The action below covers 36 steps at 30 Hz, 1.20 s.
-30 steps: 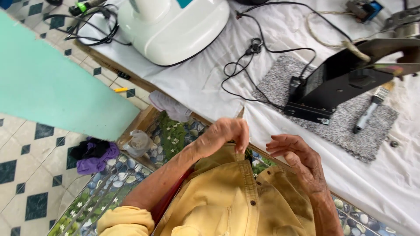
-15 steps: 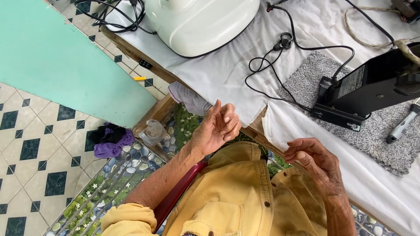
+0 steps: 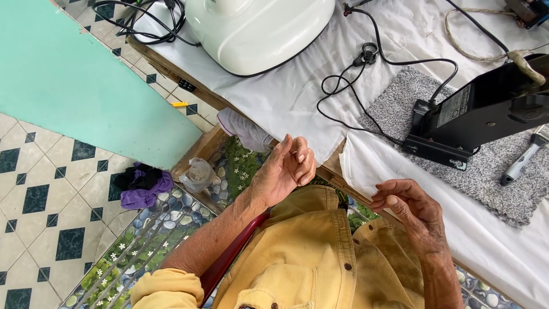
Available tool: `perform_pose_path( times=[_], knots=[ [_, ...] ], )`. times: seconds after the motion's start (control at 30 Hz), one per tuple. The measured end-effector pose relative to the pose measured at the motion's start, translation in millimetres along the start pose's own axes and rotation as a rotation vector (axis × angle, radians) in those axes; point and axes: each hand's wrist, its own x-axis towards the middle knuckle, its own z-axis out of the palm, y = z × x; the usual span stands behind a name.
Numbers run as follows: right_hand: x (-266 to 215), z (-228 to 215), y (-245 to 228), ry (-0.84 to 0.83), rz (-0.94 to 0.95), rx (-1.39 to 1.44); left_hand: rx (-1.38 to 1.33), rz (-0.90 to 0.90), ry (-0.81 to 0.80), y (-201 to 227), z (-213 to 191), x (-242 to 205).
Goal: Assembling and cleaning mechanical components of a small appliance using various tools.
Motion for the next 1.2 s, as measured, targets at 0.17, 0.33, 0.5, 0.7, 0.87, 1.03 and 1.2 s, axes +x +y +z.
perform_pose_path(
  times=[0.17, 0.33, 0.5, 0.7, 0.87, 1.03, 1.2],
  knots=[
    [0, -1, 1, 0.003, -0.001, -0.018, 0.030, 0.007, 0.000, -2, -2, -1],
    [1, 2, -1, 0.016, 0.002, -0.011, 0.007, -0.021, -0.049, 1, -3, -4],
    [1, 6, -2, 0.048, -0.017, 0.060, 0.162, -0.030, -0.064, -6, 0, 0],
    [-17, -29, -15, 0.088, -0.102, 0.001, 0.305, -0.017, -0.001, -35, -17, 30],
    [-13, -112, -46, 0.519, -0.110, -0.474, 0.476, 0.038, -0.010, -54, -7, 77],
    [24, -153, -34, 0.718, -0.074, -0.841, 0.636, 0.147, -0.066, -95, 10, 139],
    [40, -147, -36, 0.657, 0.131, -1.137, 0.988, 0.357, -0.083, -121, 25, 175]
  ],
)
